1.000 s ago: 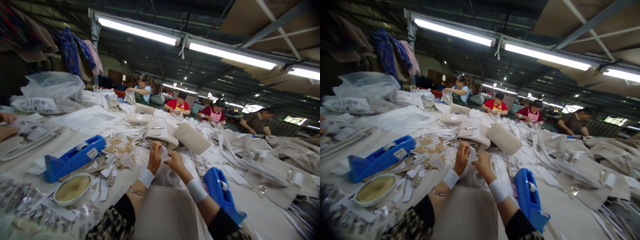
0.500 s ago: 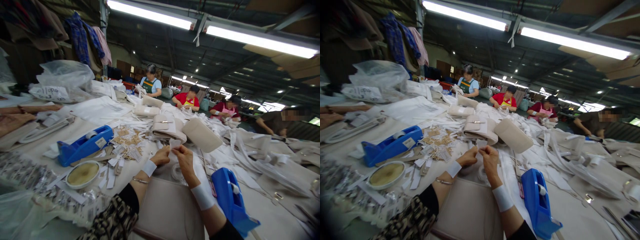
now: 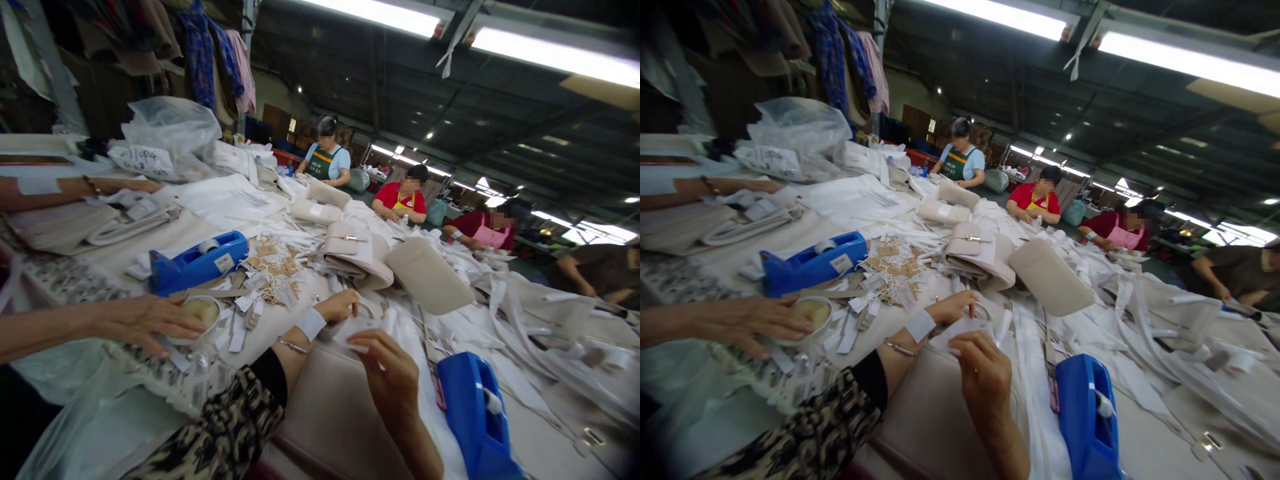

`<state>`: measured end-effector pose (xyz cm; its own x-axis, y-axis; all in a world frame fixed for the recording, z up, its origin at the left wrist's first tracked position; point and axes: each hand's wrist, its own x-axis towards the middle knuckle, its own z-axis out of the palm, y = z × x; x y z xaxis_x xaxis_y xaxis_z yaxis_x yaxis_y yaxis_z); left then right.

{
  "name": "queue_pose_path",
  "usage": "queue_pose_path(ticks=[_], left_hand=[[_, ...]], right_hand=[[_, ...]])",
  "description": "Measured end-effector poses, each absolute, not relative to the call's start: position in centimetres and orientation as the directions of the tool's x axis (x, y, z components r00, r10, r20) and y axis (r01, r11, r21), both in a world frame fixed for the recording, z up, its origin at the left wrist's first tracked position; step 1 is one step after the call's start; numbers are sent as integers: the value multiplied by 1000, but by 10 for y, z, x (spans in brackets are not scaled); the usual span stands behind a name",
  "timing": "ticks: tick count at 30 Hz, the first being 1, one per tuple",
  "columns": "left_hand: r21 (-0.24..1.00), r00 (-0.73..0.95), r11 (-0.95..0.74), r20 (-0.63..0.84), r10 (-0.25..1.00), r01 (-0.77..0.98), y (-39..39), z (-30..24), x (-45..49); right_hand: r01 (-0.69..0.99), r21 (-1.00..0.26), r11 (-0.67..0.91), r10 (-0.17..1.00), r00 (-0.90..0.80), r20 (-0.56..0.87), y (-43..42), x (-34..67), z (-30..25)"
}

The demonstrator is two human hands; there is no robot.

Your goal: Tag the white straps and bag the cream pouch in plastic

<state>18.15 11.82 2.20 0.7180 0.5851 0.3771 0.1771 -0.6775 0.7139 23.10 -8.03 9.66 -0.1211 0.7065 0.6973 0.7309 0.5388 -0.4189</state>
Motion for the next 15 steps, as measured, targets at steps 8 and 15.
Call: queue_pose_path(ticks=[8,15], left_hand=[[654,823,-726,282,493,211,119,20,183],[530,872,-806,225,434,264,113,23,184]], right_hand=[[727,-378,573,750,-278,601,-130,220,45],[744,-288,602,727,-363,583,-139,213,43]])
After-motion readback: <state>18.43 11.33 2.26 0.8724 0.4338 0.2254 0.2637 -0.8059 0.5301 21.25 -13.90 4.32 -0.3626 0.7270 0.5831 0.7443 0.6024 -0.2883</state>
